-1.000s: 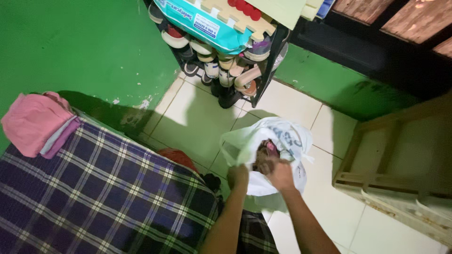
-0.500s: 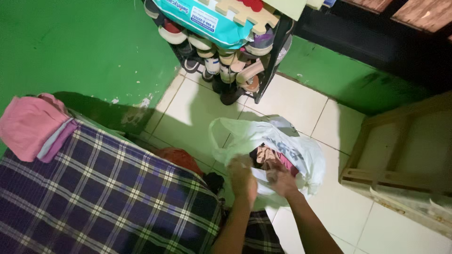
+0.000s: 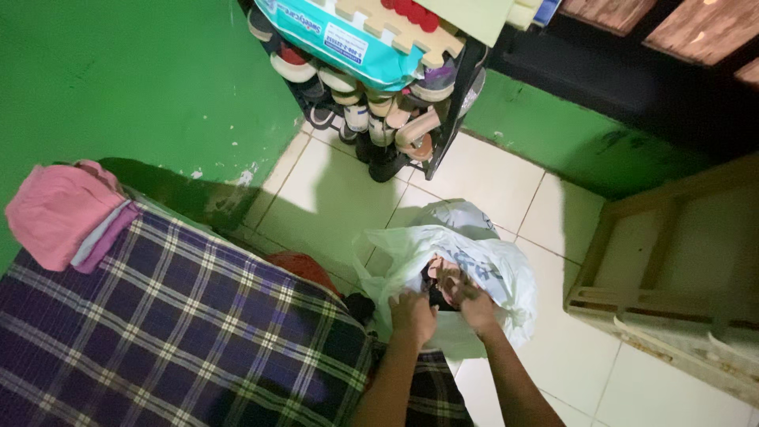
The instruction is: The person folds several pairs of underwear by laying them flat, folding the sides and bottom inward, and rolling them into bundles.
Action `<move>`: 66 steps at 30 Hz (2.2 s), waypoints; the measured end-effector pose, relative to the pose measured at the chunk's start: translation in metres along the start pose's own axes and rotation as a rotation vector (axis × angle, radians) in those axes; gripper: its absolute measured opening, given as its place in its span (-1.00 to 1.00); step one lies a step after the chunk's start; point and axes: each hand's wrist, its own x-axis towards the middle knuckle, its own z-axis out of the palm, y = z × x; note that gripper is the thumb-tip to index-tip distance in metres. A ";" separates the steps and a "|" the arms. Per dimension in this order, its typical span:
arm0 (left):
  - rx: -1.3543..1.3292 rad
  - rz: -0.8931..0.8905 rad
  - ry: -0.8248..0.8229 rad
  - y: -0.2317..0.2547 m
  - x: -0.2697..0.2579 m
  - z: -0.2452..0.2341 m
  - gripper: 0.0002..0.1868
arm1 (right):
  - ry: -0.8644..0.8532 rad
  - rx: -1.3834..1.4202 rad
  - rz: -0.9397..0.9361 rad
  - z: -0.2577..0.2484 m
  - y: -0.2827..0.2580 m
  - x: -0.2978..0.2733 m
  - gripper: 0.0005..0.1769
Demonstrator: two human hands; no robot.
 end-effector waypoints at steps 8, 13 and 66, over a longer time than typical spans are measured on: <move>-0.547 0.249 0.519 0.036 -0.022 -0.059 -0.35 | -0.175 0.776 -0.064 -0.069 -0.146 -0.070 -0.55; -0.635 0.332 0.286 0.035 -0.021 -0.085 -0.70 | 0.001 0.592 -0.228 -0.097 -0.183 -0.090 -0.48; -0.632 -0.773 1.117 -0.498 -0.686 -0.034 -0.64 | -0.480 -1.039 -0.892 0.371 -0.436 -0.489 0.18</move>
